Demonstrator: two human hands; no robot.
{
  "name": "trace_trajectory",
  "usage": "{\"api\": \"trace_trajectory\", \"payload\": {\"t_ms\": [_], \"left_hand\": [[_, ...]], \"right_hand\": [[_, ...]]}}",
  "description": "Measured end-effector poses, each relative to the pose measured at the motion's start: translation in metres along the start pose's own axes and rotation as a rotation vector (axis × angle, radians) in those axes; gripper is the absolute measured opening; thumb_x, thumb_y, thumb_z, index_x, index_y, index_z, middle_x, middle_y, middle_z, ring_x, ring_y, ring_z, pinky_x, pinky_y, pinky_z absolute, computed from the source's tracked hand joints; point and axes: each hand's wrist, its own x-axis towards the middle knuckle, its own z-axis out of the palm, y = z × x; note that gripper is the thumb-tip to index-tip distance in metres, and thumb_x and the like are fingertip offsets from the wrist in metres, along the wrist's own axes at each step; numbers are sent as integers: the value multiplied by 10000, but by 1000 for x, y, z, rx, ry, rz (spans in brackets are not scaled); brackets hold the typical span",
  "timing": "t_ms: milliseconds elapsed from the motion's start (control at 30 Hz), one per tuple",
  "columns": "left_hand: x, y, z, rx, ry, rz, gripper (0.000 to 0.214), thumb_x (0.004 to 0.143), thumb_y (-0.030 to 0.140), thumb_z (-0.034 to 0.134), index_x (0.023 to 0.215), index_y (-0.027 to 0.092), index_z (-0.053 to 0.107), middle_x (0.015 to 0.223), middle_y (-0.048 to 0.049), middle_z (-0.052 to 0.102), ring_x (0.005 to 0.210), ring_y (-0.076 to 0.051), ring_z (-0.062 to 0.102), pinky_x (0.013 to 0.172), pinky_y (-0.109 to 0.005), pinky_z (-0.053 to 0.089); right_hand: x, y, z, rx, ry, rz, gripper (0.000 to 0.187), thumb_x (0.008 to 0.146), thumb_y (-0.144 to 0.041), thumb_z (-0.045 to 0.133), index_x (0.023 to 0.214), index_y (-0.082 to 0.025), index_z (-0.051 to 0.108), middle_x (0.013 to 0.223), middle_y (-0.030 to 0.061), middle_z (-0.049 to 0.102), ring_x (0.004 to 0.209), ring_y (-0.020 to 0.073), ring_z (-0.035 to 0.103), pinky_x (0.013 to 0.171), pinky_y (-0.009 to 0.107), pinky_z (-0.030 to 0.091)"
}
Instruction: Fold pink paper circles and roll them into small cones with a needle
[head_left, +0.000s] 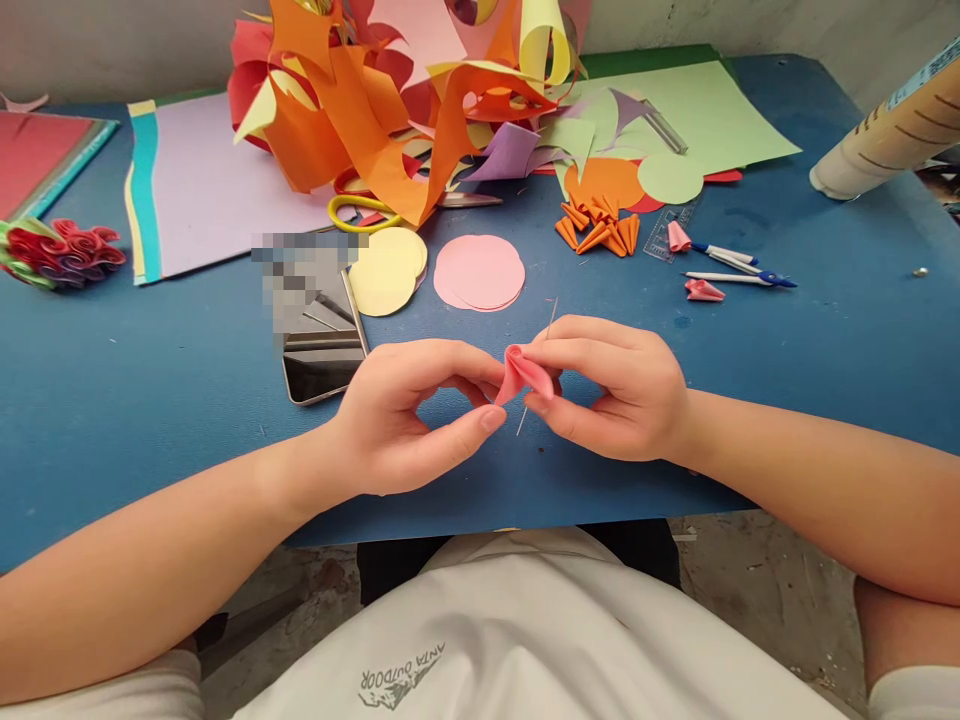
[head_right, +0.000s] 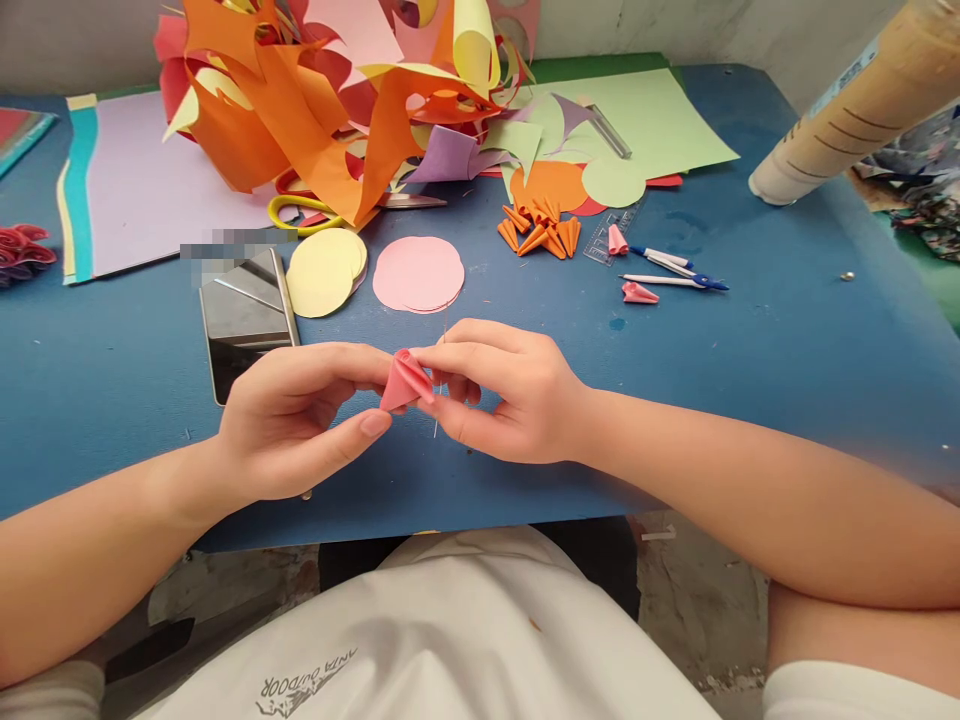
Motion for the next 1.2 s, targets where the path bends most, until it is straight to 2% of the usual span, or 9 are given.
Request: {"api": "trace_trajectory", "payload": {"t_ms": [100,167,300,500,667,833,933,1100,1200], "left_hand": [[1,1,0,98,-12,42,308,853,45,653,1093,217,737,934,-68,801,808,-186,765,729,-280,668],[1,1,0,161,-8,54,306,833,15,630,1042,208,741,932,-69,797,815,-180,762,733,-269,657],[-1,0,1,240,49,-7,276,836,3,608,968,207,737,885,-52,784,778,-169,745,709,-271,628],[-2,-3,4,295,91,-56,110,881,109,686,899,217,681,778,-21,724,685,-147,667,636,-277,575],[-2,-1,4,334,68,-102,97,927,178,690,866,243,650,773,-12,719,666,-143,639,607,-282,540],[-3,2,3,353,72,-95,99,935,185,690,852,224,652,751,-7,712,637,-131,618,599,-276,526],[-3,3,4,359,67,-124,97,934,180,671,849,219,648,745,-4,700,634,-134,617,596,-277,521],[-3,6,6,368,27,-103,120,957,125,599,873,205,631,723,-12,653,619,-132,582,584,-270,500],[-4,9,7,355,25,-97,153,955,97,573,852,198,625,719,-20,646,605,-131,569,574,-268,494]], "right_hand": [[-1,0,3,-24,18,-6,263,936,-78,595,1144,-205,694,907,51,769,783,152,722,692,278,629],[-2,1,5,-32,25,3,214,941,-90,611,1095,-209,700,898,52,776,775,154,727,682,279,627],[-3,1,7,-49,44,50,82,956,-128,670,1002,-185,708,806,46,760,712,146,703,659,274,597],[-3,2,8,25,-1,85,76,977,-135,671,1003,-182,725,798,36,752,706,128,670,660,252,563],[-2,3,9,40,-8,104,30,973,-163,697,953,-165,720,767,32,725,678,117,625,645,240,532],[-2,1,7,-11,-36,124,140,984,-201,693,848,-173,674,687,-1,667,618,95,557,602,219,483],[-2,0,6,-1,-70,132,161,998,-218,676,844,-173,663,677,-3,651,606,94,531,585,220,465],[-2,1,9,72,-90,86,81,1017,-187,638,950,-172,682,704,3,646,651,105,555,616,224,483],[-2,0,10,116,-109,99,144,1037,-187,592,932,-160,686,705,13,639,658,110,554,630,233,494]]}}
